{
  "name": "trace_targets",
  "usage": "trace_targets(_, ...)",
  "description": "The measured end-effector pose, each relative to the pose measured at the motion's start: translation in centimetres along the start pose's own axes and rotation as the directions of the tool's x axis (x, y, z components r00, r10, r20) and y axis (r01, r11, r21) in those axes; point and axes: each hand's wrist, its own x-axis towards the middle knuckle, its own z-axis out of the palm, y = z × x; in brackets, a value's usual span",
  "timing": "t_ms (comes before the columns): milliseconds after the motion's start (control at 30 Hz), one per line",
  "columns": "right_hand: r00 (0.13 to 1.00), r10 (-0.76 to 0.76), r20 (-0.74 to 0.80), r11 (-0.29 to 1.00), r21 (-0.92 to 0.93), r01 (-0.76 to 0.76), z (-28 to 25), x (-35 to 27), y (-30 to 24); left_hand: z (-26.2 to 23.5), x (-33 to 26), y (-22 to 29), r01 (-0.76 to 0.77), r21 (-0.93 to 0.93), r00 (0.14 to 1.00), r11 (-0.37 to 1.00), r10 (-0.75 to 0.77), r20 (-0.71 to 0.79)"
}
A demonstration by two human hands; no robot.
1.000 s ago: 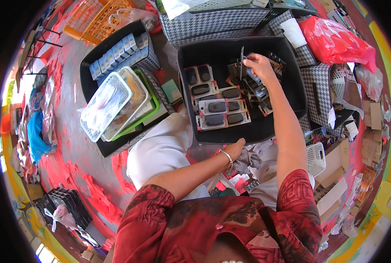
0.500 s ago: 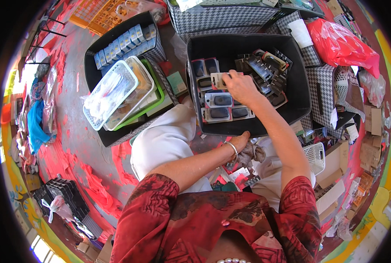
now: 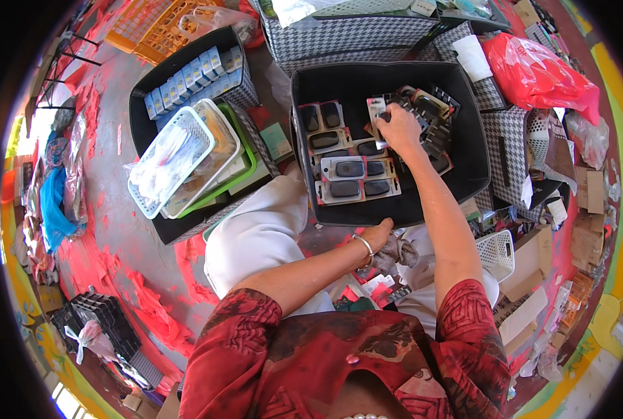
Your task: The person sits on the floor and arranges small packaged items in a black bin. They pick up each item, turn it over, and place it in a neat row within the bin.
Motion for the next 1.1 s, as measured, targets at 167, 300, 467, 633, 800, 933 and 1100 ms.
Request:
trace_targets(167, 0.996, 0.048, 0.073, 0.998, -0.036, -0.045, 2.7, 0.6, 0.4, 0.2, -0.5, 0.1, -0.013, 0.053, 0.998, 0.999, 0.016, -0.058)
trace_targets(300, 0.999, -0.037, 0.028, 0.997, -0.071, 0.038, 6.6, 2.7, -0.5, 0.1, -0.4, 0.2, 0.006, 0.104, 0.999, 0.995, 0.0, -0.054)
trace_targets(467, 1.0, -0.013, 0.012, 0.995, -0.1, 0.014, 8.3, 5.0, -0.6, -0.1, 0.4, -0.7, -0.062, 0.284, 0.998, 0.957, 0.062, 0.01)
trace_targets(633, 0.945, -0.295, 0.138, 0.953, -0.03, 0.302, 5.1, 5.4, -0.1, -0.1, 0.8, -0.6, 0.037, 0.235, 0.999, 0.971, -0.032, -0.024)
trace_targets(800, 0.793, -0.609, 0.009, 0.785, -0.136, 0.604, 0.4, 2.6, -1.5, 0.3, 1.5, -1.2, 0.063, 0.131, 0.997, 0.989, -0.055, -0.061)
trace_targets(933, 0.607, -0.795, 0.011, 0.596, -0.178, 0.783, -0.1, -4.6, -4.5, 0.0, 2.4, -1.8, 0.026, 0.07, 0.998, 0.997, -0.03, 0.056)
trace_targets(1100, 0.614, -0.687, 0.389, 0.636, -0.087, 0.767, 2.1, -8.4, -6.1, 0.1, 2.6, -1.9, -0.137, 0.126, 0.99, 0.982, 0.138, 0.006)
